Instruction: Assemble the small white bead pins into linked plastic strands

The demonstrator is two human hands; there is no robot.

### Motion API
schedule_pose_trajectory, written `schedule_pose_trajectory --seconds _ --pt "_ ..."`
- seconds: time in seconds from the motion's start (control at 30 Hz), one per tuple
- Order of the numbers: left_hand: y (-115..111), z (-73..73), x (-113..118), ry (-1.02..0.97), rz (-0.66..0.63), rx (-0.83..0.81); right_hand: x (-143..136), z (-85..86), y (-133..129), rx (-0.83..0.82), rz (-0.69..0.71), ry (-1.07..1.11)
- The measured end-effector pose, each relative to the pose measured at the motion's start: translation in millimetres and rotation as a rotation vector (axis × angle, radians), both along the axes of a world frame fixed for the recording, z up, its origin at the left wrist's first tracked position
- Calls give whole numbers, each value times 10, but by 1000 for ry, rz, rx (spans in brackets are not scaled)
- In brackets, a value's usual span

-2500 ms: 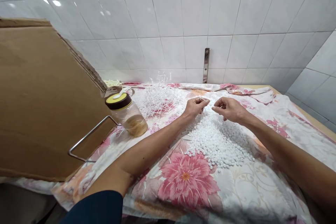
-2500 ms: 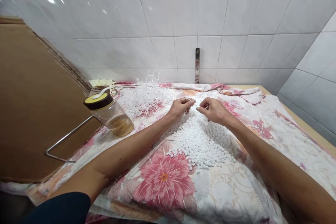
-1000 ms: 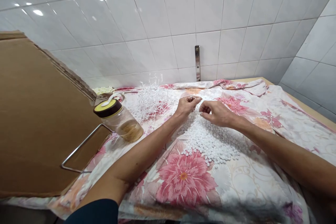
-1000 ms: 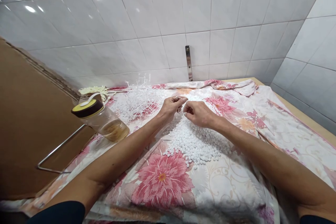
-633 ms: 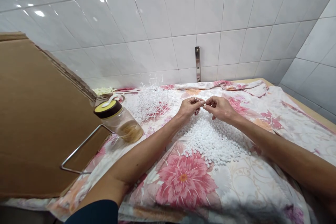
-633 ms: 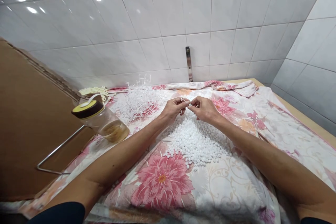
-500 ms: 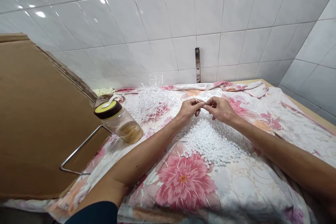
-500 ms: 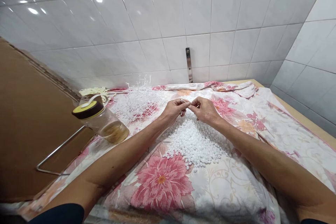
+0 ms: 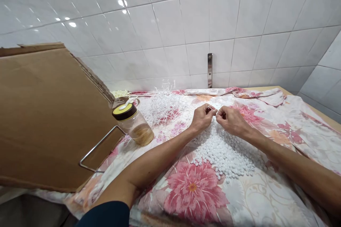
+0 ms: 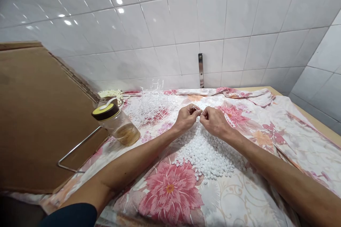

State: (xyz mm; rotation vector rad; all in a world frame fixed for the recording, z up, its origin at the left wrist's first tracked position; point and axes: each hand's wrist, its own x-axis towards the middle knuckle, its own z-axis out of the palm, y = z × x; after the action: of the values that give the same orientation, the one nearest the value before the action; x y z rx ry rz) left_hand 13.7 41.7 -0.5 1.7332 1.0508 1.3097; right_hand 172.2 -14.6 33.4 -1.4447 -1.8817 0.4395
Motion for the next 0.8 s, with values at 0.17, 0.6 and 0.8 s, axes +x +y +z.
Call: schedule_pose_trajectory --seconds 0.17,0.6,0.8 --pt "196 21 -159 -52 142 -41 -174 -31 -208 140 280 -72" --pt "-30 313 -86 -204 -1 -211 129 78 74 -151 138 108" --pt "-128 390 -48 -203 -72 -238 70 -10 47 -298 202 224"
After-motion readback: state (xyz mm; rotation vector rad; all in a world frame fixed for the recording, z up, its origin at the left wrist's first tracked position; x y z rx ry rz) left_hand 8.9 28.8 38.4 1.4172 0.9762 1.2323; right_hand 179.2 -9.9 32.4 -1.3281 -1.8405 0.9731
